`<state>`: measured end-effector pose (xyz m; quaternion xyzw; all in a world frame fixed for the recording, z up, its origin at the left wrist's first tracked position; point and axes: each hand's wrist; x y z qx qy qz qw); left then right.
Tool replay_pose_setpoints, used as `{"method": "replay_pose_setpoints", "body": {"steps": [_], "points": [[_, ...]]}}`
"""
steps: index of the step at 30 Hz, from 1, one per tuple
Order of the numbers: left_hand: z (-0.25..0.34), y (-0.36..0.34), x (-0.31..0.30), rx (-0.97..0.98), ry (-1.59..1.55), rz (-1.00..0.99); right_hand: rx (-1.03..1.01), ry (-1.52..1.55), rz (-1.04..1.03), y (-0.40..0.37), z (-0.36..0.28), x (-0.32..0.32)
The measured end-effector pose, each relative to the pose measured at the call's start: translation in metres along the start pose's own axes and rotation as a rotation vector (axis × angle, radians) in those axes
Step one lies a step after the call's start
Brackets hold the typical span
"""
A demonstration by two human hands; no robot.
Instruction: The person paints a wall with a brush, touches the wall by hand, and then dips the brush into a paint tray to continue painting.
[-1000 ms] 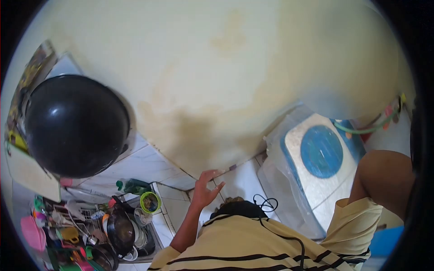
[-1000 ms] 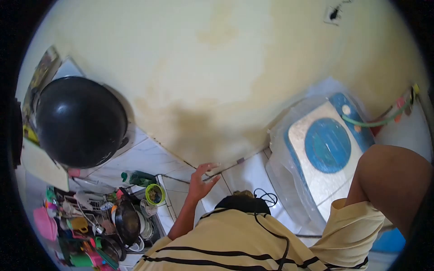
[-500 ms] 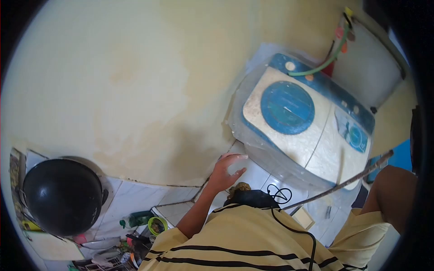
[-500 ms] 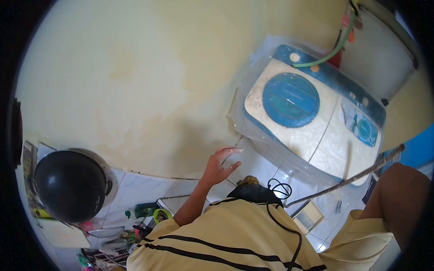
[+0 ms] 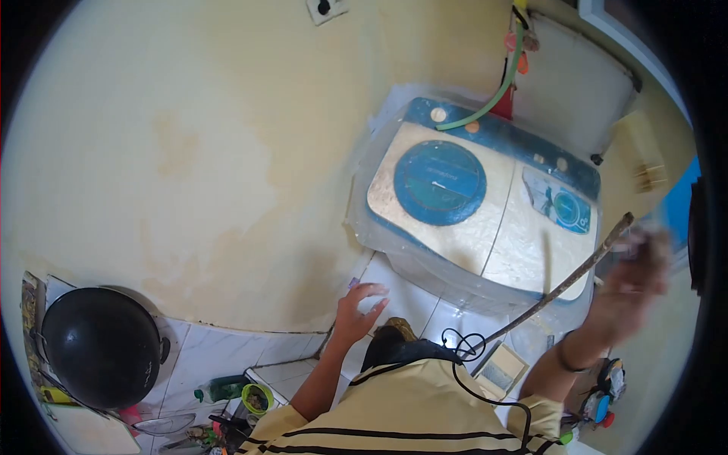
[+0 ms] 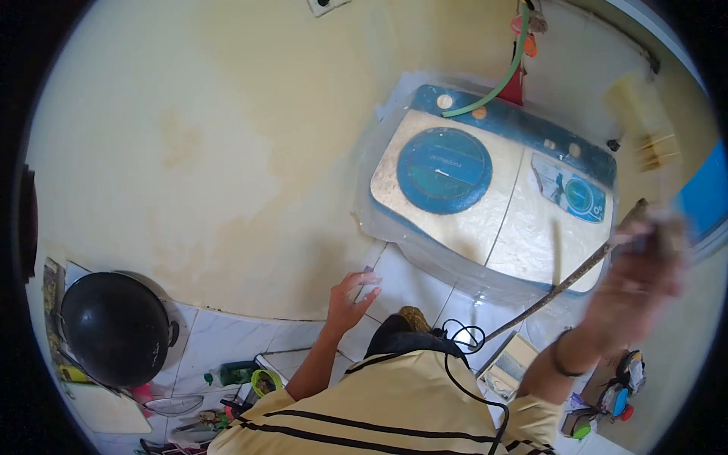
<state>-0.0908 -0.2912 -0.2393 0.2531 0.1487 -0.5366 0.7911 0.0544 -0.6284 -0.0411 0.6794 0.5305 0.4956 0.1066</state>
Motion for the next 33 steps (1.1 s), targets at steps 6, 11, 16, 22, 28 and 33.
{"method": "replay_pose_setpoints", "body": {"steps": [6,11,16,22,28,33], "points": [[-0.017,-0.01,0.015,-0.318,-0.178,0.033,0.698,-0.385,0.376,-0.15,0.057,-0.082],[-0.016,0.02,0.038,-0.237,-0.231,-0.159,0.633,-0.485,0.383,-0.17,0.032,-0.104],[0.001,0.064,0.079,0.019,-0.23,-0.37,0.329,-0.604,0.498,-0.142,-0.016,-0.103],[0.056,0.107,0.13,0.182,-0.266,-0.563,0.226,-0.735,0.631,-0.159,-0.049,-0.119],[0.059,0.1,0.155,0.175,-0.267,-0.805,0.207,-0.794,0.85,-0.195,-0.072,-0.118],[0.068,0.096,0.157,0.096,-0.294,-0.894,0.146,-0.863,0.935,-0.203,-0.085,-0.112]]}}
Point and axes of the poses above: each hand's wrist, its own y-axis towards the middle knuckle, its own x-axis out of the palm, z = x × y, and after that the axes turned 6 degrees about -x, right-handed
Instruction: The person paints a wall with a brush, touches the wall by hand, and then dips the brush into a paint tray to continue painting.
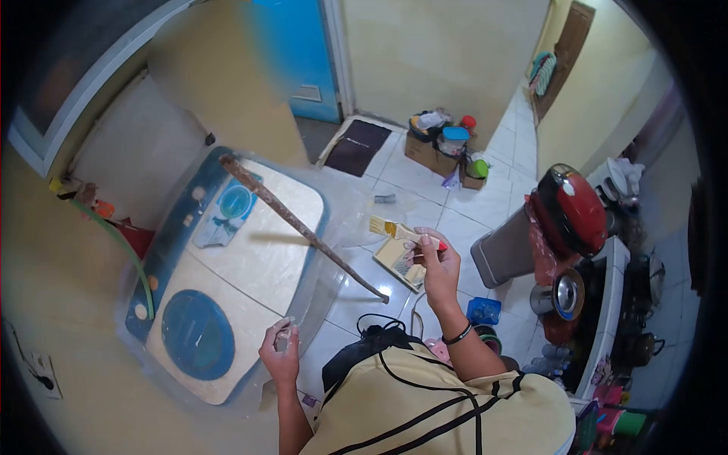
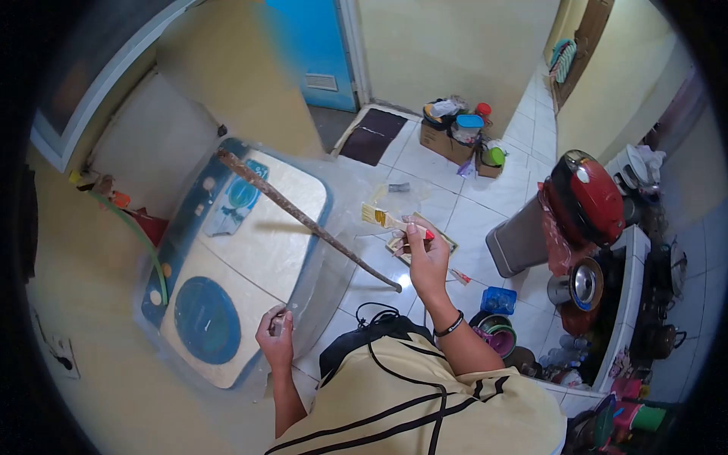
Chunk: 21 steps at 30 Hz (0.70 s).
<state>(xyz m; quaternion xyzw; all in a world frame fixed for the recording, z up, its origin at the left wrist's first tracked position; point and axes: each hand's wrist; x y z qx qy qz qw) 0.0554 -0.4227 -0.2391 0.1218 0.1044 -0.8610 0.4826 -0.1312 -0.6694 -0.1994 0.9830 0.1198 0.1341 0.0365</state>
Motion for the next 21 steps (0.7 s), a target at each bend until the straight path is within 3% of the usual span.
{"method": "replay_pose_setpoints", "body": {"steps": [10,16,18,19,21], "points": [[-0.008,0.001,0.016,0.22,0.066,0.027,-0.054,-0.07,0.044,-0.005,-0.006,-0.014],[-0.013,-0.018,0.006,0.028,0.067,-0.027,0.013,-0.087,0.01,-0.002,0.001,-0.01],[-0.004,-0.024,0.001,-0.223,-0.067,-0.034,-0.003,-0.077,-0.035,-0.006,-0.002,-0.003],[-0.009,-0.025,0.001,-0.229,-0.067,-0.031,0.002,-0.08,-0.039,-0.006,0.001,-0.003],[-0.02,-0.025,-0.001,0.127,0.085,-0.004,-0.032,-0.109,-0.07,-0.003,0.01,-0.002]]}}
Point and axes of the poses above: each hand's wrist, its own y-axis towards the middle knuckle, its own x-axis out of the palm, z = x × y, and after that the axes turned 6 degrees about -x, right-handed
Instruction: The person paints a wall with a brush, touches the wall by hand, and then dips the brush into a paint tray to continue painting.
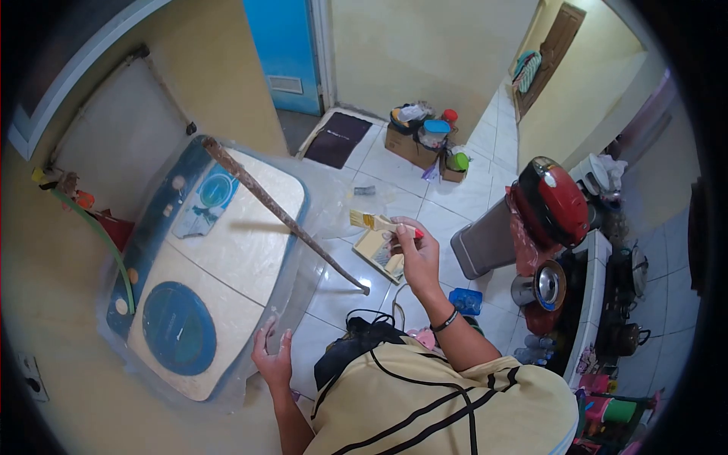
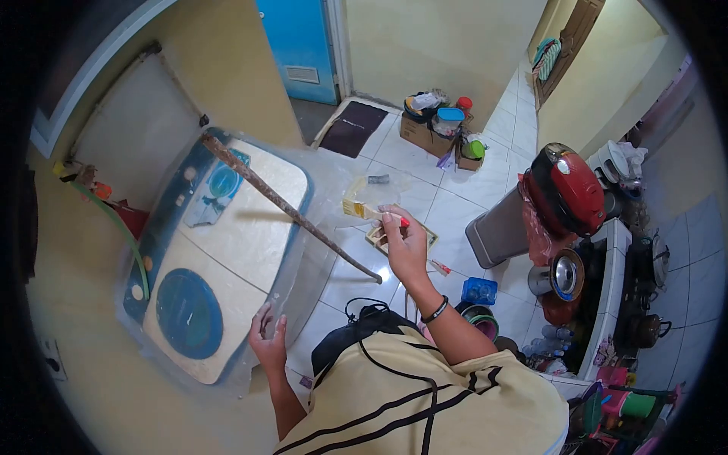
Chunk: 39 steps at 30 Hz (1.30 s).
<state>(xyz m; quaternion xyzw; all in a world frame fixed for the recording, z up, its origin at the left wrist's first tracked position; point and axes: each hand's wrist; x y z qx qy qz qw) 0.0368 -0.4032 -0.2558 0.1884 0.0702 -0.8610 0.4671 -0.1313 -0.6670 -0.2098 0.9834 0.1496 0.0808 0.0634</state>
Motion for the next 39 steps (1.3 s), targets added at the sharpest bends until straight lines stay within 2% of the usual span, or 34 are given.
{"method": "replay_pose_setpoints", "body": {"steps": [4,6,8,10,18,20,24,27,29,33,35,39], "points": [[0.017,-0.004,0.0,-0.004,-0.026,0.045,0.051,-0.054,0.007,0.006,0.003,-0.002],[0.01,-0.006,-0.002,-0.057,-0.228,0.048,-0.02,-0.018,0.036,0.005,-0.009,-0.006],[0.013,-0.007,-0.002,-0.102,-0.238,0.031,-0.021,-0.037,0.041,0.012,-0.014,-0.013],[0.012,-0.008,-0.002,-0.06,-0.327,0.073,-0.038,-0.037,0.071,0.02,-0.01,-0.02],[0.014,-0.012,-0.003,-0.058,-0.321,0.051,-0.038,-0.038,0.158,0.017,-0.003,-0.046],[0.009,-0.013,-0.006,-0.114,-0.229,-0.021,0.06,-0.092,0.194,0.017,0.005,-0.053],[-0.003,-0.016,-0.014,-0.203,-0.153,-0.129,0.062,-0.124,0.231,0.007,0.007,-0.066],[0.004,-0.017,-0.01,-0.197,-0.144,-0.115,0.01,-0.064,0.309,0.001,0.008,-0.071],[0.01,-0.018,-0.007,-0.132,-0.167,-0.029,0.031,-0.075,0.332,-0.002,0.015,-0.077],[0.006,-0.015,-0.011,-0.13,-0.172,-0.057,0.055,-0.116,0.373,-0.02,0.021,-0.085],[-0.005,-0.012,-0.015,-0.18,-0.12,-0.169,0.069,-0.116,0.387,-0.029,0.027,-0.09],[-0.009,-0.013,-0.008,-0.195,-0.112,-0.224,0.152,-0.128,0.453,-0.045,0.036,-0.103]]}}
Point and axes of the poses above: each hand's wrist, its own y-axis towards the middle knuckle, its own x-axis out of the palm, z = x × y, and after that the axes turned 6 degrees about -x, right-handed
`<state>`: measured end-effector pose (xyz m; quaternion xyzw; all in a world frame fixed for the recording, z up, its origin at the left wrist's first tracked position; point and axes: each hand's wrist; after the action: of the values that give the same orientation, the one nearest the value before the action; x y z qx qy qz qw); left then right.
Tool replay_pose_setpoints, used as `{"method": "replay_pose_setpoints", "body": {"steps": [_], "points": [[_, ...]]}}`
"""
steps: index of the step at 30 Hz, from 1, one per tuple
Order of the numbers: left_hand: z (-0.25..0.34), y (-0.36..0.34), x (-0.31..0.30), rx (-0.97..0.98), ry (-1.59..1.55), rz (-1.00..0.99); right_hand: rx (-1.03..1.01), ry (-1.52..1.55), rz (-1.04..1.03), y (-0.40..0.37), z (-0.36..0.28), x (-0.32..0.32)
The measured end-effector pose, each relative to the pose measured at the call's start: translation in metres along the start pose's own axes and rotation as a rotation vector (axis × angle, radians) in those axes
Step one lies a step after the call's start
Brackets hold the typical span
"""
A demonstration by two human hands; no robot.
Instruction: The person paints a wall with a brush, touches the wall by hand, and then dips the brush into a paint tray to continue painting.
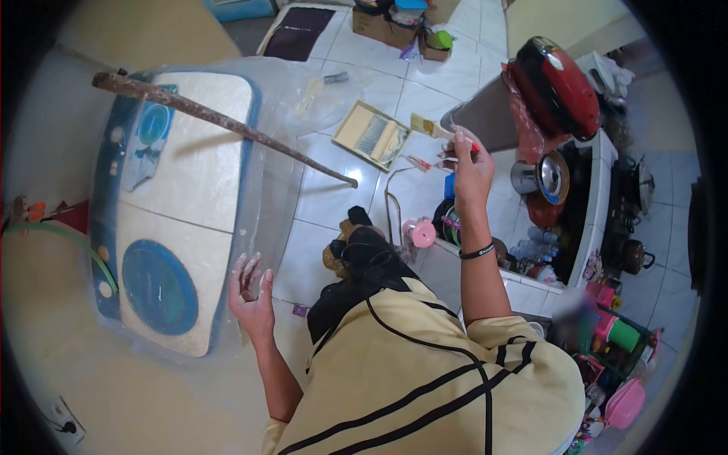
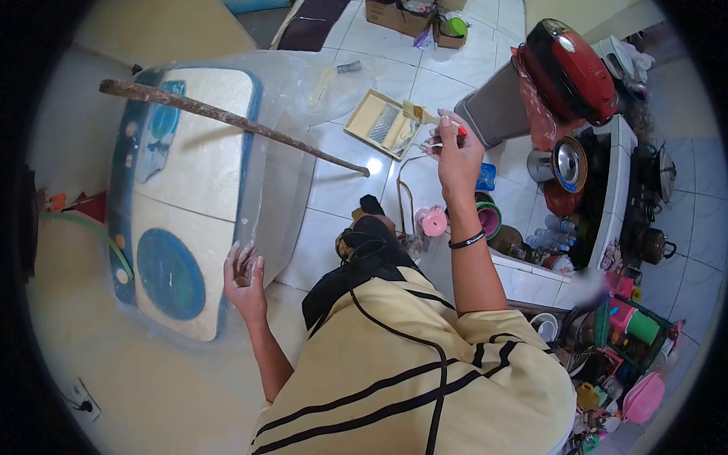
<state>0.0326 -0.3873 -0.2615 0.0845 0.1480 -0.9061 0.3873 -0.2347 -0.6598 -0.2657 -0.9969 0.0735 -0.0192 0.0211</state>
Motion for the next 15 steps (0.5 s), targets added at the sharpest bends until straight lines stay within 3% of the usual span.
{"method": "replay_pose_setpoints", "body": {"steps": [7,12,15], "points": [[-0.001,0.01,0.015,-0.044,0.095,-0.115,-0.003,-0.144,0.131,0.019,0.069,-0.024],[0.003,0.025,0.037,-0.078,0.161,-0.18,0.113,-0.462,0.081,0.037,0.153,-0.038],[0.004,0.036,0.058,-0.197,0.259,-0.195,0.139,-0.632,0.032,0.054,0.194,-0.038]]}}
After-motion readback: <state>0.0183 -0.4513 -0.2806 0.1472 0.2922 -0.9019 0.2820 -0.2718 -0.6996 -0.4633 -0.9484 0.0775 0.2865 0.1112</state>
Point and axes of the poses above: each hand's wrist, its own y-axis towards the middle knuckle, its own x-axis out of the palm, z = x × y, and after that the axes turned 6 degrees about -x, right-handed
